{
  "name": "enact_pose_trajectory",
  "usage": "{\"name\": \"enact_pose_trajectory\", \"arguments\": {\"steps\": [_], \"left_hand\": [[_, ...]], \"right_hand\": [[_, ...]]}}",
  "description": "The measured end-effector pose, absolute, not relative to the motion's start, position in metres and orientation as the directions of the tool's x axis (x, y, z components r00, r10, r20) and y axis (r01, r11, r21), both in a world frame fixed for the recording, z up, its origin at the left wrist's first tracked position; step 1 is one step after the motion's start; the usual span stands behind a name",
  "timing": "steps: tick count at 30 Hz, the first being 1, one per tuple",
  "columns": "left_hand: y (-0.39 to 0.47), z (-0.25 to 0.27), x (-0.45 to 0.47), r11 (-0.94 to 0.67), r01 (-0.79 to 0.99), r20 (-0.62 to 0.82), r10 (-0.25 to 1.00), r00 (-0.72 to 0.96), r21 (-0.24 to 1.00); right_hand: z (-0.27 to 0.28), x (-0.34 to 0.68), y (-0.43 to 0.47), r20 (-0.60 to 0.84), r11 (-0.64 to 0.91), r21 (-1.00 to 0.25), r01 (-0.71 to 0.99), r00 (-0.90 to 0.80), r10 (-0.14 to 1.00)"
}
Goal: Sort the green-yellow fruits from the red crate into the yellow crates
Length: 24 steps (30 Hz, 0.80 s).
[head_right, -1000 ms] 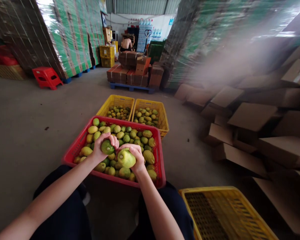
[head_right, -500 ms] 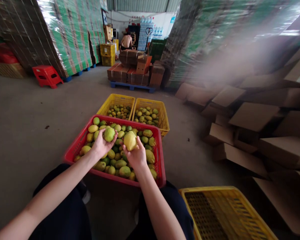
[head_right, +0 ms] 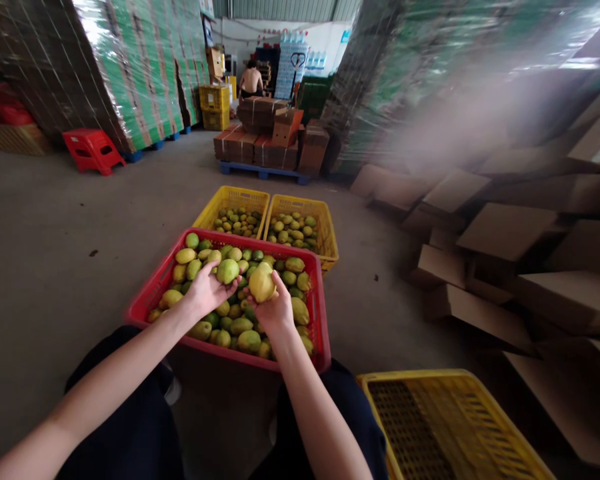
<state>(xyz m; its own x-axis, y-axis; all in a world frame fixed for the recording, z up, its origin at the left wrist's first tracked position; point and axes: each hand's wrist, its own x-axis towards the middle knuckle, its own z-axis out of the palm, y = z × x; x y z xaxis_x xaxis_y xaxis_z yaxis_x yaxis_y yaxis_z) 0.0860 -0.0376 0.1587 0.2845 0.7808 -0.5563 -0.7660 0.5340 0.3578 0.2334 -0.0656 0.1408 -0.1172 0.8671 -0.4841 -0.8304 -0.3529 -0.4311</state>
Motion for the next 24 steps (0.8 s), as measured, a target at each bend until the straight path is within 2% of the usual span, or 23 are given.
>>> {"name": "enact_pose_trajectory", "arguments": {"steps": [4, 7, 9, 11, 14, 17, 20, 22, 24], "left_hand": [[-0.038, 0.159, 0.085, 0.547, -0.758, -0.532, 0.785, 0.317, 0.355], [-0.037, 0.163, 0.085, 0.550, -0.728, -0.496, 0.804, 0.328, 0.410], [-0.038, 0.166, 0.085, 0.498, -0.707, -0.437, 0.852, 0.289, 0.503], [-0.039, 0.169, 0.084, 0.364, -0.684, -0.309, 0.928, 0.207, 0.632], [-0.044, 0.172, 0.081, 0.119, -0.605, -0.070, 0.992, 0.104, 0.787], [-0.050, 0.172, 0.077, -0.057, -0.455, 0.102, 0.992, 0.075, 0.889], [-0.055, 0.171, 0.075, -0.256, -0.276, 0.277, 0.960, 0.036, 0.926], [-0.057, 0.171, 0.075, -0.320, -0.224, 0.335, 0.942, 0.034, 0.921], [-0.059, 0.171, 0.075, -0.327, -0.224, 0.346, 0.937, 0.052, 0.918]], "right_hand": [[0.139, 0.231, -0.064, -0.491, -0.338, -0.476, -0.812, -0.074, 0.868], [0.143, 0.230, -0.064, -0.451, -0.255, -0.589, -0.767, 0.050, 0.891], [0.147, 0.230, -0.067, -0.332, -0.119, -0.721, -0.683, 0.190, 0.924], [0.151, 0.230, -0.072, -0.149, 0.044, -0.849, -0.526, 0.320, 0.936], [0.153, 0.231, -0.078, 0.122, 0.241, -0.938, -0.248, 0.415, 0.902], [0.146, 0.230, -0.078, 0.357, 0.406, -0.914, -0.001, 0.476, 0.804], [0.137, 0.232, -0.074, 0.570, 0.537, -0.816, 0.214, 0.447, 0.689], [0.133, 0.233, -0.073, 0.647, 0.587, -0.761, 0.276, 0.397, 0.651], [0.131, 0.233, -0.074, 0.664, 0.607, -0.746, 0.275, 0.380, 0.644]]}}
